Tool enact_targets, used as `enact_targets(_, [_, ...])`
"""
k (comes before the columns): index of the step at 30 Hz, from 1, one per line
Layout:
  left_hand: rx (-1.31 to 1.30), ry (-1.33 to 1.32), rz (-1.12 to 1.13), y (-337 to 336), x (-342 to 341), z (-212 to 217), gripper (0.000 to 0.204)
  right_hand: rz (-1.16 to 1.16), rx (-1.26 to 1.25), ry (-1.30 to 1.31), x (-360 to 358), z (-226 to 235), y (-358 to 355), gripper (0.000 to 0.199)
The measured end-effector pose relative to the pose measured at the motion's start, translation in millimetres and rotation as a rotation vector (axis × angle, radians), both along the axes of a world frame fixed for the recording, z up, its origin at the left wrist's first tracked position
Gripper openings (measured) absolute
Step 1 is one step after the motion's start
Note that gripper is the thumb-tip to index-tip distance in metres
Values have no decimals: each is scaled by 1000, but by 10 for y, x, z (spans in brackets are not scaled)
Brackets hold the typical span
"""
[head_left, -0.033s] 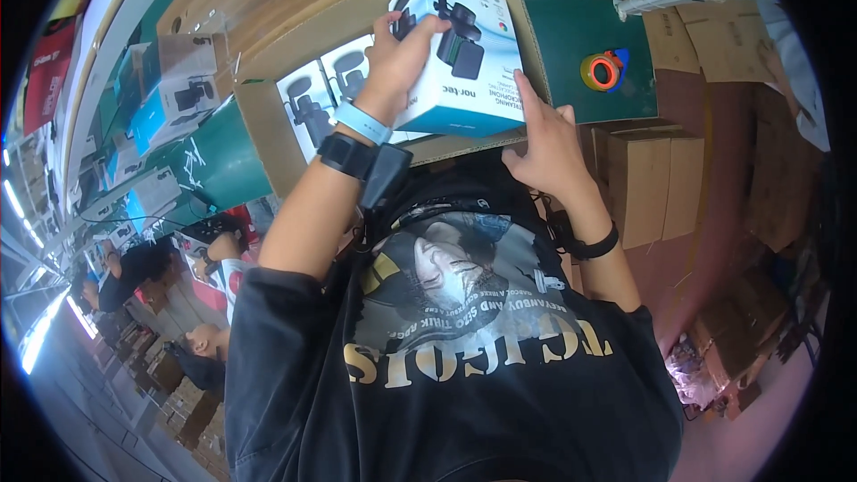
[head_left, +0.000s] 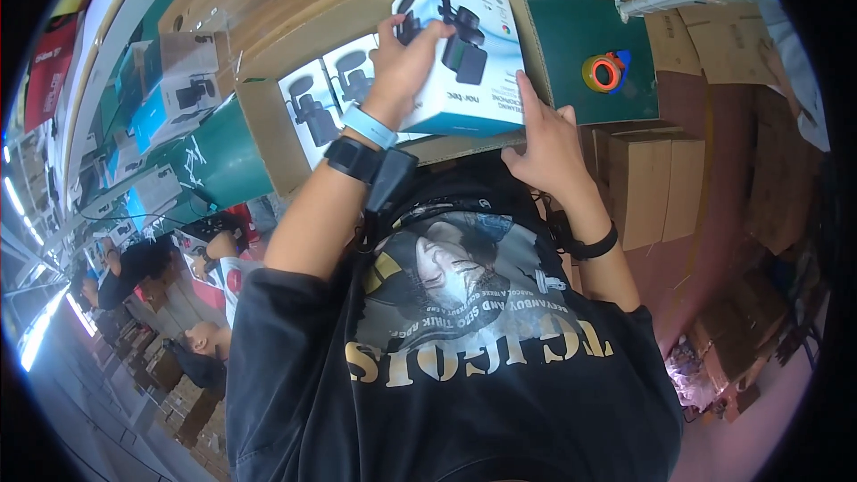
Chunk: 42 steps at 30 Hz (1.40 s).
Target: The person places boxes into a cardboard carton, closes the flaps, and seals the seams with a tape dispenser before repeating the process with a second carton.
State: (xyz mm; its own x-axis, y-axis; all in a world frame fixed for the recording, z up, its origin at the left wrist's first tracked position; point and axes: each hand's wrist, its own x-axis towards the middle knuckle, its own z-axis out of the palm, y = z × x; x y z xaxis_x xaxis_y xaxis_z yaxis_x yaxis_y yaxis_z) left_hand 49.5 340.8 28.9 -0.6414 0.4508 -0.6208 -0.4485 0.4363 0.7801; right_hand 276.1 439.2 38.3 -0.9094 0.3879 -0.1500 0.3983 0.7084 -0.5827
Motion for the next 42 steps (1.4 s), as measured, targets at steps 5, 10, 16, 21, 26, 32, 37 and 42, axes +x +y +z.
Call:
enact_targets(5, [-125, 291, 60, 16, 196, -142, 91, -10, 71, -300, -167, 123, -4, 108])
enact_targets(10, [-183, 579, 42, -15, 439, -93, 92, 51, 241, -201, -93, -35, -24, 106])
enact_targets(16, [-157, 690, 37, 28, 582, -124, 88, -93, -261, -195, -489, 325, 141, 89])
enact_targets(21, [-32, 641, -167, -159, 619, -184, 74, -236, -63, -50, -678, -288, 114, 73])
enact_targets(26, [3, 715, -484, -388, 789, -200, 56, -214, -252, -326, -792, -558, 449, 79])
enact_targets(32, [7, 652, -346, -1371, 174, 196, 33, -47, 534, 93, -834, -57, 47, 68])
enact_targets(37, [-765, 1361, 111, -2652, -689, -187, 24, -357, 513, -23, -607, -519, 585, 56])
enact_targets(42, [-630, 827, -134, -2701, -933, -34, 28, -296, 392, -149, -614, -219, 569, 38])
